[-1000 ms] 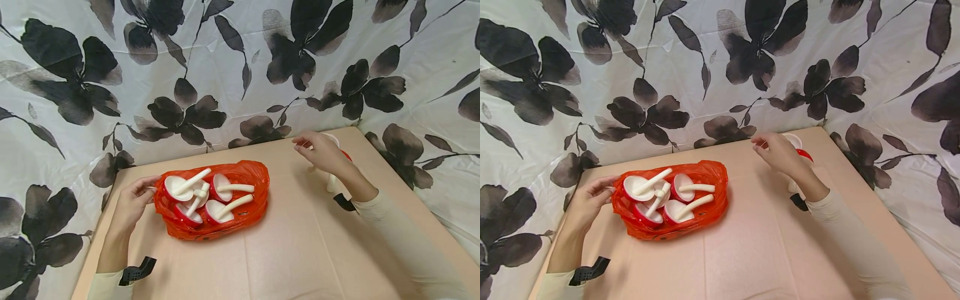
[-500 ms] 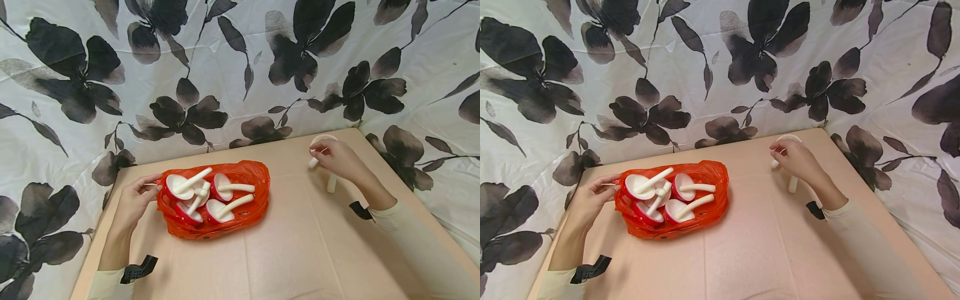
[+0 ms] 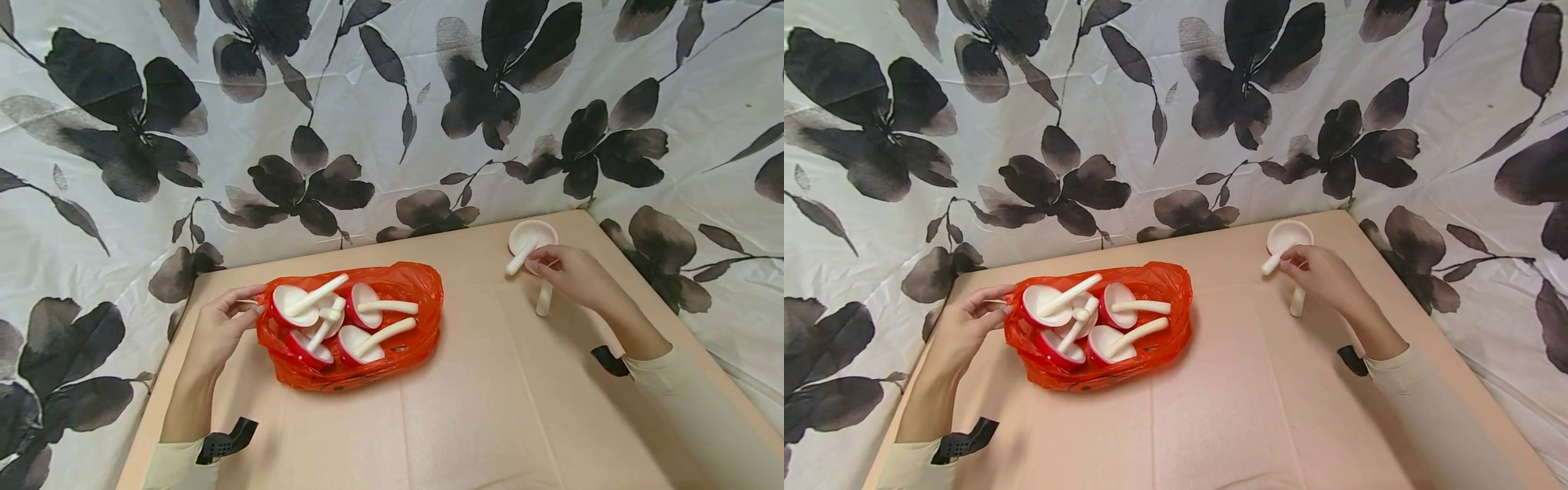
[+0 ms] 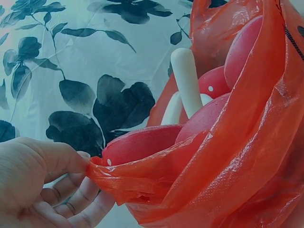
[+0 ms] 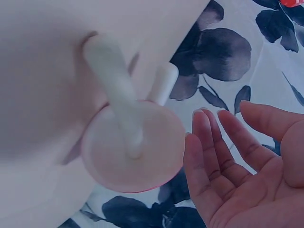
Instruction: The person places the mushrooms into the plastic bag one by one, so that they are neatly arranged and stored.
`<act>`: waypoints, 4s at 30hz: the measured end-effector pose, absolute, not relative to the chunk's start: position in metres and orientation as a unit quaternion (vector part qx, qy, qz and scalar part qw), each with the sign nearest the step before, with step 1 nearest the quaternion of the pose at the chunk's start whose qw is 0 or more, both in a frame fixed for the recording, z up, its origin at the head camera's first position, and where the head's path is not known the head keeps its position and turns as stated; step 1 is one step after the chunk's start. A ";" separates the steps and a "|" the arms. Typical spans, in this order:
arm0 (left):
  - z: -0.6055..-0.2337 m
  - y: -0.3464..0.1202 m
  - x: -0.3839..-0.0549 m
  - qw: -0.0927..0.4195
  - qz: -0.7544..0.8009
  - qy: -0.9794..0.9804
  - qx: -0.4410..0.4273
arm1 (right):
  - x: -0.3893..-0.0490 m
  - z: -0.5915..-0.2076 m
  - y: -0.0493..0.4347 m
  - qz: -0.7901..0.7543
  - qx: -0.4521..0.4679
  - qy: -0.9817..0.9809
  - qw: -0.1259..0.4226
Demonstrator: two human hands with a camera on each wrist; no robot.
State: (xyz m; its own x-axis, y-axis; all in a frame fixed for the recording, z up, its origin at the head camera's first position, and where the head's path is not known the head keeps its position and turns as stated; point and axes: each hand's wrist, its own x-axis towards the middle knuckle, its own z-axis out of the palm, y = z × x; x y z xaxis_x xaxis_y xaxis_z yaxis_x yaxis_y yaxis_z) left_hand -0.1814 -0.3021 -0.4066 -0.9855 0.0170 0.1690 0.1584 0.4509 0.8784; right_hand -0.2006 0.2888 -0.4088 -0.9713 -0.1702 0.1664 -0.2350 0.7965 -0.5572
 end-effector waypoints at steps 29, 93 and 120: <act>-0.408 -0.304 -0.182 0.077 -0.536 -0.838 -0.063 | -0.193 -0.444 0.314 0.269 0.058 -0.961 0.030; -0.409 -0.309 -0.182 0.068 -0.533 -0.841 -0.062 | -0.185 -0.417 0.302 0.466 0.075 -0.875 -0.105; -0.409 -0.310 -0.183 0.069 -0.533 -0.841 -0.060 | -0.187 -0.406 0.274 0.522 0.147 -0.835 -0.090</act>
